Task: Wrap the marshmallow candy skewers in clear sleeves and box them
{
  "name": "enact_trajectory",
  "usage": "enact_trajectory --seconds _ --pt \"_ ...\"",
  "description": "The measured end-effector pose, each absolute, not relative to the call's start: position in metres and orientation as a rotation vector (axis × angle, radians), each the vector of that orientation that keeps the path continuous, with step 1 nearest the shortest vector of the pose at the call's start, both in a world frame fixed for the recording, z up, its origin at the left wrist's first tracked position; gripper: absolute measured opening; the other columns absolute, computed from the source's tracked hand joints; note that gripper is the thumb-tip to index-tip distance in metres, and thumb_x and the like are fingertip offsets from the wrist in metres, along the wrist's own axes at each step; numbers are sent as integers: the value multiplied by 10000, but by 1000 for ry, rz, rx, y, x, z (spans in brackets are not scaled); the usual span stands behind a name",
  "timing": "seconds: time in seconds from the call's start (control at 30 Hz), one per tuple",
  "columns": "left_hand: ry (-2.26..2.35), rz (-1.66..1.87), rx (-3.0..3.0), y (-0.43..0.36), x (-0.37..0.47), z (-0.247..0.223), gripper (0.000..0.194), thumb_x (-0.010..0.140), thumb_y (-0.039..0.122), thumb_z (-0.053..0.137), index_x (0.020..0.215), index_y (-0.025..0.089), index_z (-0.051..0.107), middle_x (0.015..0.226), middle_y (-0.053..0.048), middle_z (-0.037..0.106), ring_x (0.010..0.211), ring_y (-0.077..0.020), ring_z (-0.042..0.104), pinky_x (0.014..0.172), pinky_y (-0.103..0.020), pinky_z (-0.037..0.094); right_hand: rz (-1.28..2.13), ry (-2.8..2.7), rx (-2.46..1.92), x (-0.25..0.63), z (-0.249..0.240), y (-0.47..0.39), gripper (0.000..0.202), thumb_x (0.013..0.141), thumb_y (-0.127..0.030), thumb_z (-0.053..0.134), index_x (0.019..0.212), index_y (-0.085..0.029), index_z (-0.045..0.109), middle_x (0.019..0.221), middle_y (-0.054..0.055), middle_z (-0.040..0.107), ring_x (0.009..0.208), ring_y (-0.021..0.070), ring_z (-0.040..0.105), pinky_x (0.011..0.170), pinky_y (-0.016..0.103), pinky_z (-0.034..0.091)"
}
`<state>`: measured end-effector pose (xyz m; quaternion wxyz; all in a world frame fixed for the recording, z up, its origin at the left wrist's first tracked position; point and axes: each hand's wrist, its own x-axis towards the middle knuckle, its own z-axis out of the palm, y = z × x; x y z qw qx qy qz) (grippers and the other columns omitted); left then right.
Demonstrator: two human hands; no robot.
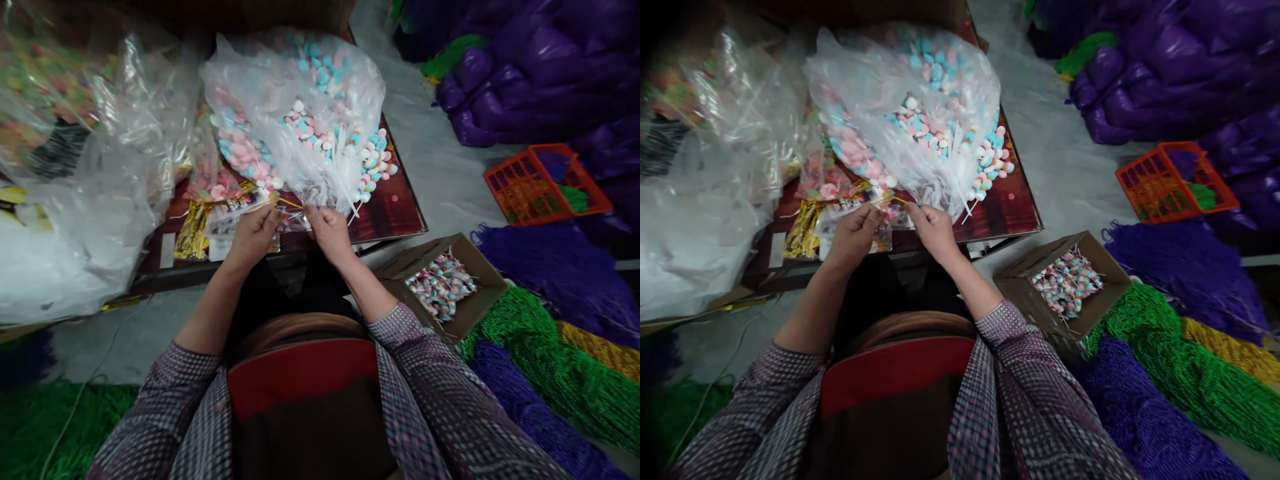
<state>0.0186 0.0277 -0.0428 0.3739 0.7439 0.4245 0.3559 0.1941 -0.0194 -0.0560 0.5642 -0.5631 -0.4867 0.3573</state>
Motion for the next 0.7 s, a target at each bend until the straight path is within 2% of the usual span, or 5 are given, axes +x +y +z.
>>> enact_trajectory --seconds 0.17,0.27,0.5,0.6,0.7 --pt "1007 821 1712 18 26 -45 405 888 562 608 697 211 538 586 51 447 553 -107 380 549 -256 295 1016 -1008 -1210 202 -59 -32 418 778 -624 746 853 -217 688 742 -41 632 658 105 529 640 250 450" --pt "877 695 1552 9 32 -47 345 825 542 693 803 209 604 602 65 471 530 -95 358 529 -241 301 922 -989 -1350 206 -60 -41 473 796 -674 699 711 -212 638 580 -65 516 555 93 436 568 247 386" --pt "966 772 1572 -1 36 -55 475 886 583 635 622 212 498 535 58 382 514 -96 339 482 -239 270 775 -1204 -1455 220 -52 -61 694 867 -763 540 465 -212 408 454 -53 376 484 78 349 535 258 308" --pt "1019 876 1453 0 37 -56 560 865 665 642 607 220 421 532 66 335 469 -83 307 441 -230 270 711 -1126 -1619 252 -49 -59 636 934 -723 459 585 -204 576 505 -28 514 492 107 456 547 256 377" --pt "996 947 1447 0 38 -55 582 856 688 653 601 212 439 530 57 377 460 -75 334 434 -222 283 411 -1104 -2001 290 -48 -47 455 994 -534 486 804 -187 709 721 38 706 694 174 649 714 288 483"
